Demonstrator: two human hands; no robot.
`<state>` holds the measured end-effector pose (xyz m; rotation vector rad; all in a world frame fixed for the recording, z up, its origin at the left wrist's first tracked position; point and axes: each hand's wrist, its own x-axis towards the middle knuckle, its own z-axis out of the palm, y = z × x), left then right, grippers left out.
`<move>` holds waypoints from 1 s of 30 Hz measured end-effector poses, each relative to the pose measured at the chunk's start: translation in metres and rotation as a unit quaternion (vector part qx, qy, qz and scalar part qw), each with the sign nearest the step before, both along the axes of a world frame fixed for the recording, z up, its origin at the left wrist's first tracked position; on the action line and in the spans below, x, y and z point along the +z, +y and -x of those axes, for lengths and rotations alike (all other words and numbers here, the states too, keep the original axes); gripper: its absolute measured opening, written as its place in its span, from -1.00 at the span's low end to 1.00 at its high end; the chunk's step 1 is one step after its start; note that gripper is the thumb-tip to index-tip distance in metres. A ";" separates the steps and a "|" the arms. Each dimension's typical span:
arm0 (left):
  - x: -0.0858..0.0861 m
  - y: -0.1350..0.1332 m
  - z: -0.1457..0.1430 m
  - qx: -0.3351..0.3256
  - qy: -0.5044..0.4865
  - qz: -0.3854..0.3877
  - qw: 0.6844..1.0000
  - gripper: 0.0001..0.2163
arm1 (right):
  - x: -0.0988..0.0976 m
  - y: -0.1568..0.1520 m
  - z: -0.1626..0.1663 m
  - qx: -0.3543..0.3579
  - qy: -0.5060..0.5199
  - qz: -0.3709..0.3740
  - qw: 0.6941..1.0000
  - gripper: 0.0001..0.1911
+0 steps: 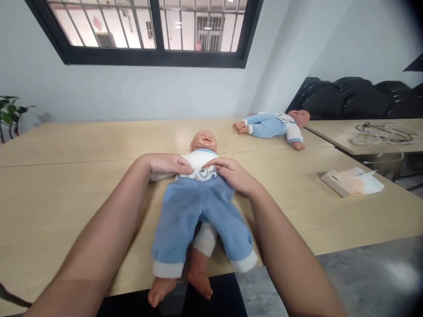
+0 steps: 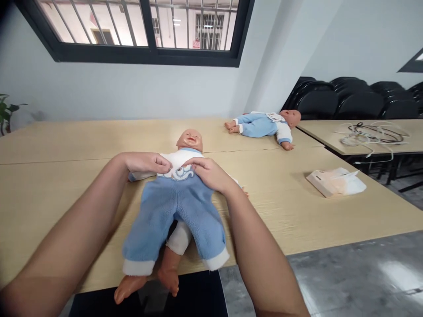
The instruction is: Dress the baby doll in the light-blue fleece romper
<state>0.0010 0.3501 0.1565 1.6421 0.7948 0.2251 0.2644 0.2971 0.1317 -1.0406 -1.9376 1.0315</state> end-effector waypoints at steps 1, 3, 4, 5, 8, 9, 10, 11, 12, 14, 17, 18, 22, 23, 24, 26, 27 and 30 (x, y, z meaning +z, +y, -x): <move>0.002 0.001 0.005 -0.016 -0.008 0.018 1.000 -0.67 | 0.000 0.000 -0.001 0.003 0.036 0.034 0.999 -0.62; 0.004 0.003 0.013 -0.030 -0.015 0.042 0.999 -0.69 | 0.003 -0.001 -0.003 0.019 0.126 0.110 0.986 -0.55; 0.005 0.003 0.016 -0.028 -0.015 0.051 0.998 -0.68 | 0.004 -0.002 -0.004 0.029 0.168 0.144 0.975 -0.51; 0.005 0.004 0.018 -0.024 -0.013 0.059 0.998 -0.66 | 0.006 -0.003 -0.006 0.037 0.203 0.169 0.964 -0.48; 0.003 0.005 0.022 -0.022 0.005 0.071 0.997 -0.58 | 0.009 -0.006 -0.008 0.028 0.238 0.187 0.953 -0.40; 0.002 0.005 0.022 -0.030 0.014 0.072 0.997 -0.58 | 0.010 -0.007 -0.008 0.031 0.233 0.185 0.954 -0.34; 0.001 0.006 0.022 -0.043 0.022 0.072 0.996 -0.61 | 0.009 -0.007 -0.007 0.044 0.224 0.184 0.956 -0.26; 0.001 0.006 0.023 -0.053 0.024 0.069 0.996 -0.66 | 0.008 -0.007 -0.006 0.066 0.213 0.188 0.956 -0.17; 0.001 0.006 0.023 -0.055 0.017 0.060 0.997 -0.71 | 0.006 -0.007 -0.005 0.094 0.198 0.198 0.955 -0.09; 0.003 0.006 0.022 -0.030 -0.020 0.025 0.999 -0.75 | 0.002 -0.007 -0.002 0.147 0.156 0.223 0.951 0.01; 0.007 0.004 0.021 0.029 -0.102 -0.034 0.994 -0.71 | -0.002 -0.008 0.004 0.166 0.081 0.224 0.957 -0.14; 0.008 0.002 0.020 0.034 -0.123 -0.037 0.991 -0.69 | -0.001 -0.008 0.006 0.154 0.061 0.210 0.963 -0.27; 0.001 -0.006 0.013 0.004 -0.135 0.045 0.990 -0.62 | 0.003 -0.009 0.013 0.023 0.080 0.083 0.993 -0.78; -0.003 -0.007 0.011 -0.003 -0.123 0.073 0.990 -0.60 | 0.004 -0.009 0.015 -0.024 0.099 0.029 0.994 -0.84; -0.007 -0.008 0.009 -0.004 -0.116 0.093 0.989 -0.57 | 0.004 -0.008 0.016 -0.069 0.115 -0.026 0.991 -0.86; -0.013 -0.006 0.006 0.011 -0.134 0.109 0.985 -0.55 | 0.004 -0.005 0.018 -0.136 0.130 -0.103 0.977 -0.88; -0.015 -0.004 0.004 0.025 -0.156 0.108 0.982 -0.56 | 0.003 -0.004 0.019 -0.154 0.137 -0.112 0.972 -0.88; -0.017 0.005 0.002 0.060 -0.229 0.085 0.968 -0.64 | 0.002 -0.003 0.019 -0.162 0.179 -0.042 0.969 -0.79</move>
